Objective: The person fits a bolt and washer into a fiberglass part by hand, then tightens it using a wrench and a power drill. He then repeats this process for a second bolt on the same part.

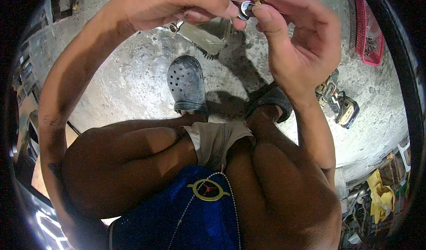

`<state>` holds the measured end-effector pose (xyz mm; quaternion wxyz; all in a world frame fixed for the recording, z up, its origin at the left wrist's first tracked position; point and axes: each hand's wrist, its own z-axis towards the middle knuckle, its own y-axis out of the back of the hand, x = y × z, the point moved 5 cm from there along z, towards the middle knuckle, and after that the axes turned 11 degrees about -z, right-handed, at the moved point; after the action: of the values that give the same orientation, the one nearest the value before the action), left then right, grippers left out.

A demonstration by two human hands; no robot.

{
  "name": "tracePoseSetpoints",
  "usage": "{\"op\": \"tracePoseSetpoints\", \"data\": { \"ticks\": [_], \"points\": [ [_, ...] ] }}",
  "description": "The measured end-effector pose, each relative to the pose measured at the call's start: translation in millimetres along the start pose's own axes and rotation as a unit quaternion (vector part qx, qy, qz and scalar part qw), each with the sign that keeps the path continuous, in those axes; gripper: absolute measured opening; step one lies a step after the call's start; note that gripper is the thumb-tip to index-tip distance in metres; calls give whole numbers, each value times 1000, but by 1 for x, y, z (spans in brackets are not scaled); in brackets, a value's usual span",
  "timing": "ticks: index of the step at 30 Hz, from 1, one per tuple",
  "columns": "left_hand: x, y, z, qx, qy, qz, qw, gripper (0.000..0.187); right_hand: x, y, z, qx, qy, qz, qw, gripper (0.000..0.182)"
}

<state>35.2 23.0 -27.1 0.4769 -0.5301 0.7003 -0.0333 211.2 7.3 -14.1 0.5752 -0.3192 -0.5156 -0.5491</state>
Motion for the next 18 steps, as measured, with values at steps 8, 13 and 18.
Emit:
{"op": "tracePoseSetpoints", "data": {
  "ticks": [8, 13, 18],
  "points": [
    [-17, -12, -14, -50, -13, 81, 995, 22, -1, 1, -3, 1, -79, -49, 996, 31],
    [-24, -14, -18, -67, -19, 113, 991, 18, 8, 2, 6, 24, -37, -72, 996, 19],
    [-26, -16, -19, -77, -19, 145, 986, 14, -5, 20, 1, 12, -63, 14, 998, 10]
  ]
}}
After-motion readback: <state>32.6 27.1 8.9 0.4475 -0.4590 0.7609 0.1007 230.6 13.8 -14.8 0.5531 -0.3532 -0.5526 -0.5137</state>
